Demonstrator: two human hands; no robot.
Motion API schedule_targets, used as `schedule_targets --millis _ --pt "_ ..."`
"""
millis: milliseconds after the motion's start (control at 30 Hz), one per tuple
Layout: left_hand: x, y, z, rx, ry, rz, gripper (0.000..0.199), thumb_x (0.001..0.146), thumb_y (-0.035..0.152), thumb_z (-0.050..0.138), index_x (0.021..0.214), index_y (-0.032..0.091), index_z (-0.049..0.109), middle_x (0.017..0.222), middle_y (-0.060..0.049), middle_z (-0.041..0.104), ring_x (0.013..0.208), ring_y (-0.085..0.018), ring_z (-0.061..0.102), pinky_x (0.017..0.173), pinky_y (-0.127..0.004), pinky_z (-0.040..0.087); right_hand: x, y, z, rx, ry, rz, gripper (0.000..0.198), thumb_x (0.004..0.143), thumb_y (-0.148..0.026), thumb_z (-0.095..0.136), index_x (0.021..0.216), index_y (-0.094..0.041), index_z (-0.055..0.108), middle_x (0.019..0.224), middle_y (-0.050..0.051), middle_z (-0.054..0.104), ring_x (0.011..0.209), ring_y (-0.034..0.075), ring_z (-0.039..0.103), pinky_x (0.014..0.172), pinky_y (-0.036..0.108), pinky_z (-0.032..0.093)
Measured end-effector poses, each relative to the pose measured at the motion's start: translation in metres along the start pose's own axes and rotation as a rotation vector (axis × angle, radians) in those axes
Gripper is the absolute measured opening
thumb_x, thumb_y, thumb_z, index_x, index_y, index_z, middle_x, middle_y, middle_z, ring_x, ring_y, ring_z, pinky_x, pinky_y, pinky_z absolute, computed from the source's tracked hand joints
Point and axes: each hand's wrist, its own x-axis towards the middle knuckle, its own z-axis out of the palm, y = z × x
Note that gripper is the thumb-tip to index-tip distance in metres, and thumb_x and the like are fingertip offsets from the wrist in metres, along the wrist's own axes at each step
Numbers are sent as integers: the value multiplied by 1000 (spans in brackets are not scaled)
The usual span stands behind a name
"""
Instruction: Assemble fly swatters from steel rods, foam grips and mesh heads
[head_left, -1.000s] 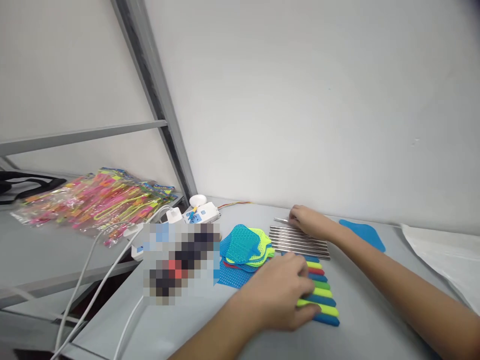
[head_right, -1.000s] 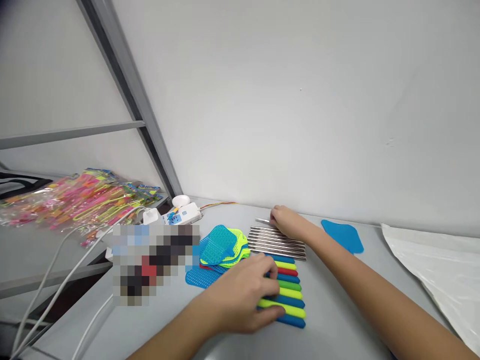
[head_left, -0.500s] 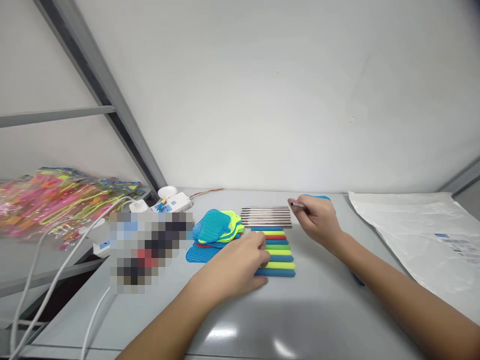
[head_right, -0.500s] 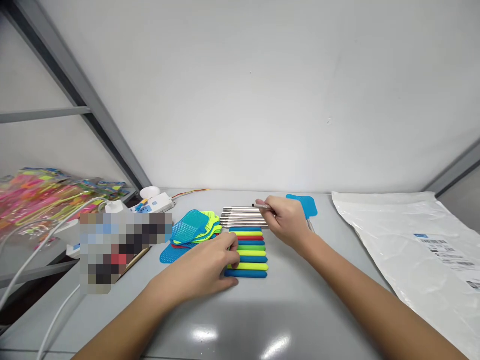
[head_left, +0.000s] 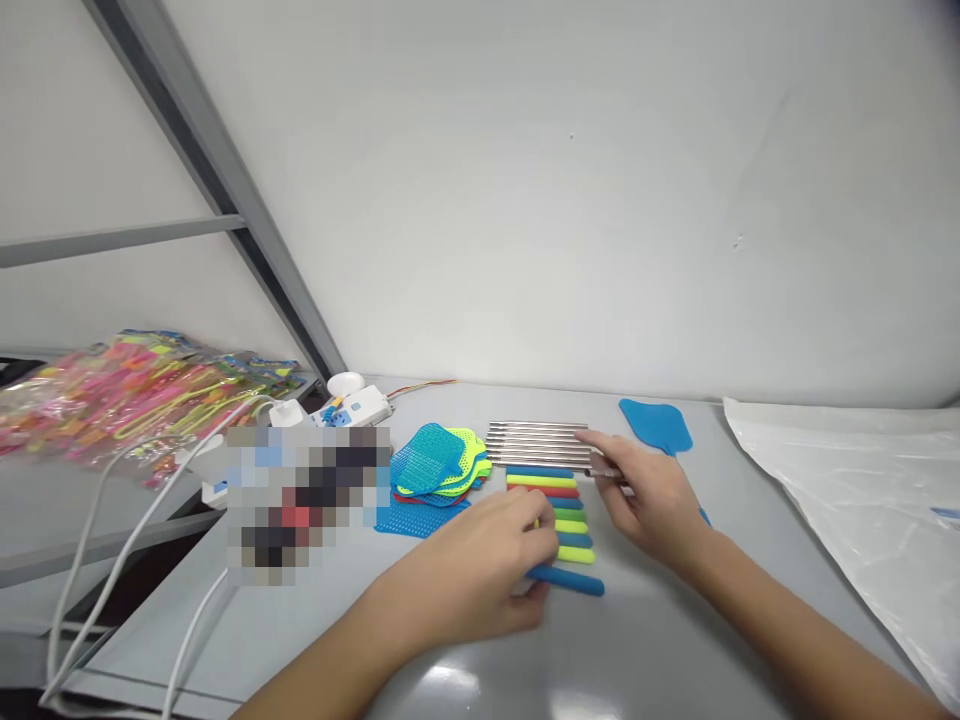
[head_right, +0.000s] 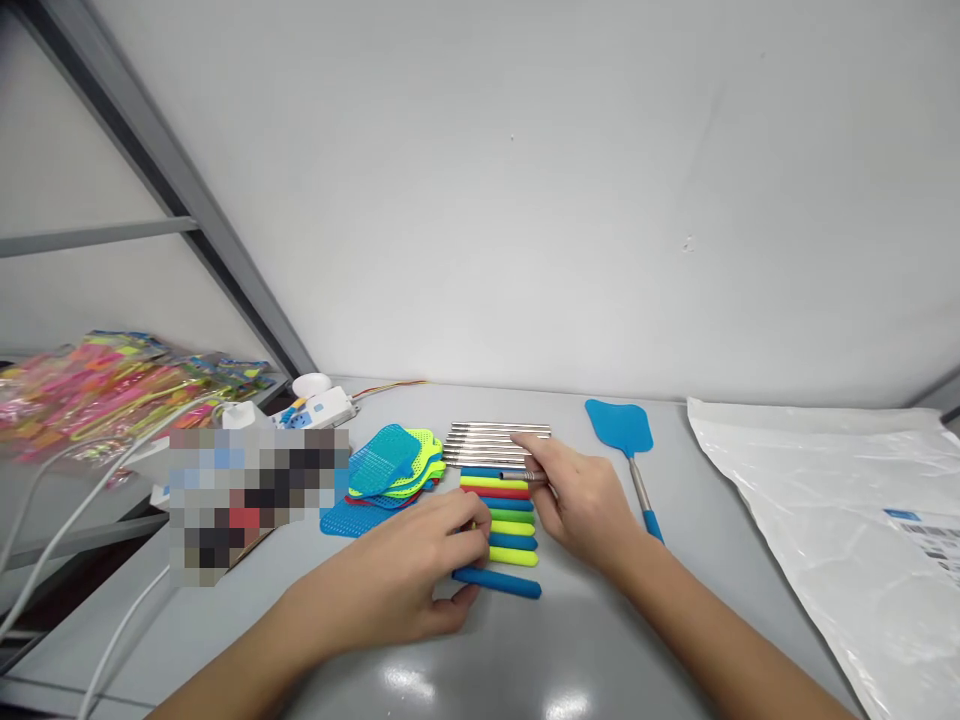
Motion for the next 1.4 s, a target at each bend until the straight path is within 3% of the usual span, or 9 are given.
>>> schedule_targets --millis 100,300,400,500,600,700,933,1200,1400 --pt "-1 4 -11 -181 80 16 15 80 16 61 94 22 60 101 -2 61 92 -17 56 80 -28 45 -2 -6 -3 100 53 -6 55 79 -10 51 131 -25 41 73 -2 63 53 13 55 49 25 40" --pt "-2 12 -12 -609 315 -20 9 84 24 63 91 22 59 95 -2 65 91 -17 60 83 -31 47 -8 -11 -4 210 162 -114 48 78 -3 46 118 -29 53 58 -5 58 49 12 51 48 25 37" --pt "2 16 1 -832 329 -83 8 89 28 57 92 20 56 93 -5 66 87 -17 61 79 -32 49 -6 -18 -3 229 301 84 30 82 -9 49 102 -27 62 59 -3 54 47 11 45 47 26 34" --pt "6 17 16 -1048 273 -94 14 96 33 45 99 20 49 83 -4 63 75 -15 61 68 -29 49 9 -32 -10 527 489 334 16 89 -20 48 92 -25 63 54 -5 40 46 11 36 45 27 29" --pt "8 17 27 -973 265 -134 21 98 37 38 102 20 50 74 1 54 64 -11 52 60 -25 43 33 -49 -29 982 528 537 16 93 -26 43 88 -26 58 53 -8 23 42 10 20 39 24 20" --pt "10 18 32 -794 293 -151 23 98 37 38 103 21 54 76 1 53 66 -12 47 62 -25 40 53 -65 -47 1199 510 624 14 92 -28 42 84 -27 53 55 -8 18 40 9 12 35 23 15" --pt "12 19 35 -763 324 -125 23 97 38 41 97 19 55 81 0 57 70 -13 50 64 -24 38 63 -82 -41 1284 485 632 16 92 -30 39 82 -27 51 53 -9 16 39 9 11 34 22 16" --pt "10 19 36 -758 333 -162 24 96 39 42 88 19 52 67 4 45 59 -10 38 55 -23 29 73 -94 -30 1353 459 638 27 94 -35 39 77 -23 55 53 -9 13 39 7 11 34 21 15" --pt "8 22 34 -835 349 -183 29 96 38 43 74 20 39 62 6 36 55 -9 30 51 -23 24 80 -103 -33 1417 333 643 27 93 -32 44 74 -19 59 52 -9 16 40 6 13 37 21 15"
